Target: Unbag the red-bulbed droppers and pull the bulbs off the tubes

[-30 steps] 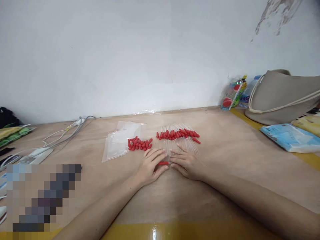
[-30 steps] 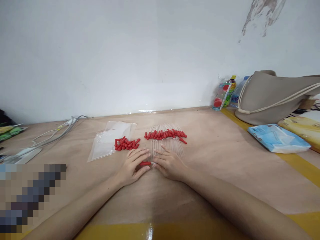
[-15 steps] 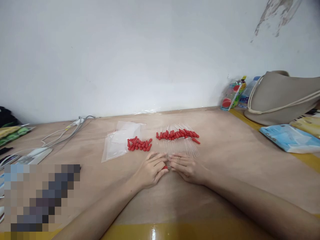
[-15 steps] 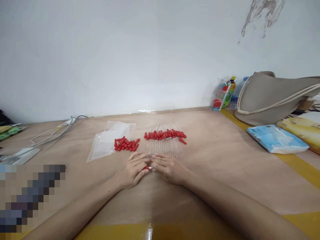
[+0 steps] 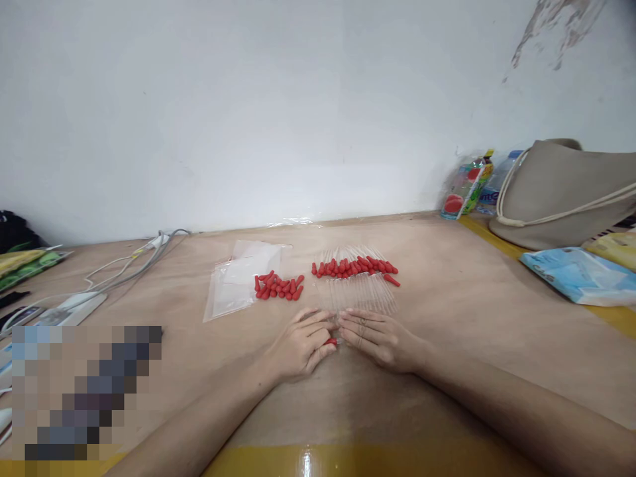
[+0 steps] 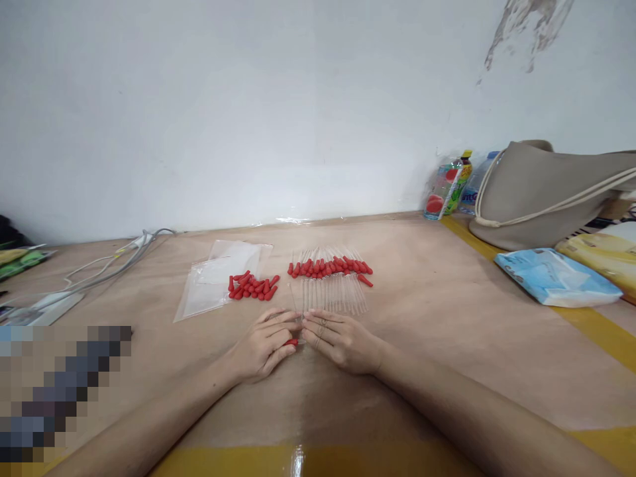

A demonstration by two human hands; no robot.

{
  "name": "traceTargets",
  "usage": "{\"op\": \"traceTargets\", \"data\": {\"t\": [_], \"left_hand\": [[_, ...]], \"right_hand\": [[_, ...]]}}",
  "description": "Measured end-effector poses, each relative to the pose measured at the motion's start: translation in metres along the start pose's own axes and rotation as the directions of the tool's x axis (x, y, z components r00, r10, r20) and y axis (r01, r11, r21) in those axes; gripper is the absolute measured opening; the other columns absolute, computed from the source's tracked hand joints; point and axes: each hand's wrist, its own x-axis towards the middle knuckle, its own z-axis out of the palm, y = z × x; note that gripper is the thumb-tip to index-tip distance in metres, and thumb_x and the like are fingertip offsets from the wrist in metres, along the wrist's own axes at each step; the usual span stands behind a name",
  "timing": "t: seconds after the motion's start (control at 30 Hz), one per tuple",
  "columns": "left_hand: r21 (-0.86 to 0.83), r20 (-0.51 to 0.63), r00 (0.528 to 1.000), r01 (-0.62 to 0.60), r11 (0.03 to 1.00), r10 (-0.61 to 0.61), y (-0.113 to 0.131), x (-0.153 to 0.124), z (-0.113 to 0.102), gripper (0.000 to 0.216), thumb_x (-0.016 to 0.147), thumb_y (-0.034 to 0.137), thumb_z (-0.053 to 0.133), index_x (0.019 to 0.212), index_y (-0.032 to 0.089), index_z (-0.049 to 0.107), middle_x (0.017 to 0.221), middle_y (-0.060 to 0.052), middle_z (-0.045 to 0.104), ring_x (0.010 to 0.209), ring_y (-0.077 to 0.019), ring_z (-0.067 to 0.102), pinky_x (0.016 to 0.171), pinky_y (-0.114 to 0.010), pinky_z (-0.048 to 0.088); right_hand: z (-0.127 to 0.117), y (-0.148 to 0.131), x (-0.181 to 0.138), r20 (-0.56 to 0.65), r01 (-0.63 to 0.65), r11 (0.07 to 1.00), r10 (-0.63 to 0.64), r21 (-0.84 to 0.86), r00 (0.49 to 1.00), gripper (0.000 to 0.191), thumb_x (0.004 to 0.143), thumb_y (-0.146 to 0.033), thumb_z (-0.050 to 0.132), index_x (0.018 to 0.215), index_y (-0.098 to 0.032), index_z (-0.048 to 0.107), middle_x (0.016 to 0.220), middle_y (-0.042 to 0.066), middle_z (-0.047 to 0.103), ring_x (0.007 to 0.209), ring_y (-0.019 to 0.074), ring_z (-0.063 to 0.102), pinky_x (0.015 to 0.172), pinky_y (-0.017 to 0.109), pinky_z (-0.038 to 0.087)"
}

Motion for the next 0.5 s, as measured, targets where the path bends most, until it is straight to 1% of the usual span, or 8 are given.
{"op": "traceTargets", "data": {"t": [0.07, 0.13, 0.2, 0.27, 0.33, 0.4, 0.5], "left_hand": [[0.025, -0.031, 0.999, 0.016, 1.0, -0.015, -0.001, 0.0, 0.001, 0.017, 0.087, 0.025, 0.044, 0.081, 0.018, 0.058, 0.104, -0.004, 0.065, 0.112, -0.0182, 0.051, 0.097, -0.037, 0.036], [0.066, -0.069, 0.997, 0.025, 0.998, -0.021, -0.001, 0.0, 0.002, 0.015, 0.086, 0.025, 0.046, 0.086, 0.018, 0.059, 0.107, -0.005, 0.064, 0.114, -0.0194, 0.049, 0.095, -0.037, 0.038], [0.111, -0.102, 0.995, 0.007, 0.994, 0.005, -0.001, 0.001, 0.004, 0.017, 0.086, 0.024, 0.047, 0.098, 0.017, 0.057, 0.11, -0.006, 0.063, 0.115, -0.0201, 0.048, 0.094, -0.037, 0.039], [0.157, -0.129, 0.99, -0.031, 0.987, 0.052, -0.001, 0.003, 0.006, 0.023, 0.086, 0.023, 0.048, 0.107, 0.016, 0.055, 0.111, -0.006, 0.062, 0.115, -0.0202, 0.049, 0.094, -0.036, 0.039], [0.194, -0.15, 0.985, -0.059, 0.979, 0.089, -0.001, 0.004, 0.008, 0.021, 0.085, 0.022, 0.05, 0.104, 0.015, 0.055, 0.11, -0.006, 0.063, 0.112, -0.0201, 0.051, 0.094, -0.035, 0.039], [0.219, -0.155, 0.983, -0.066, 0.973, 0.101, -0.001, 0.005, 0.009, 0.016, 0.085, 0.02, 0.05, 0.098, 0.015, 0.057, 0.106, -0.005, 0.065, 0.109, -0.0195, 0.053, 0.094, -0.035, 0.038], [0.229, -0.137, 0.986, -0.062, 0.971, 0.095, 0.0, 0.005, 0.009, 0.012, 0.085, 0.019, 0.049, 0.093, 0.015, 0.057, 0.099, -0.004, 0.066, 0.108, -0.0183, 0.054, 0.096, -0.035, 0.035]], "right_hand": [[0.003, -0.002, 0.001, -0.024, -0.079, 0.996, 0.08, 0.049, 0.997, 0.026, 0.084, -0.007, 0.042, 0.105, -0.009, 0.057, 0.102, 0.009, 0.066, 0.108, 0.0173, 0.054, 0.098, 0.036, 0.043], [0.005, -0.003, 0.004, -0.021, -0.185, 0.976, 0.188, 0.114, 0.982, 0.022, 0.084, -0.01, 0.044, 0.101, -0.013, 0.058, 0.095, 0.006, 0.068, 0.102, 0.0146, 0.058, 0.097, 0.034, 0.044], [0.007, -0.005, 0.007, 0.025, -0.272, 0.948, 0.272, 0.166, 0.962, 0.019, 0.084, -0.013, 0.045, 0.097, -0.015, 0.059, 0.093, 0.005, 0.068, 0.096, 0.0132, 0.061, 0.096, 0.034, 0.044], [0.008, -0.006, 0.009, 0.069, -0.319, 0.927, 0.311, 0.196, 0.948, 0.018, 0.085, -0.015, 0.044, 0.094, -0.016, 0.059, 0.09, 0.005, 0.068, 0.091, 0.0124, 0.062, 0.097, 0.035, 0.043], [0.01, -0.006, 0.009, 0.077, -0.328, 0.92, 0.319, 0.214, 0.945, 0.017, 0.085, -0.014, 0.043, 0.091, -0.016, 0.06, 0.086, 0.004, 0.068, 0.086, 0.0115, 0.063, 0.096, 0.034, 0.043], [0.012, -0.006, 0.009, 0.056, -0.306, 0.928, 0.302, 0.214, 0.952, 0.016, 0.085, -0.014, 0.044, 0.088, -0.016, 0.06, 0.083, 0.004, 0.068, 0.086, 0.0112, 0.063, 0.095, 0.032, 0.044], [0.013, -0.004, 0.007, -0.001, -0.245, 0.959, 0.247, 0.144, 0.969, 0.016, 0.085, -0.014, 0.046, 0.09, -0.014, 0.061, 0.089, 0.006, 0.068, 0.093, 0.0126, 0.061, 0.095, 0.03, 0.045]]}}
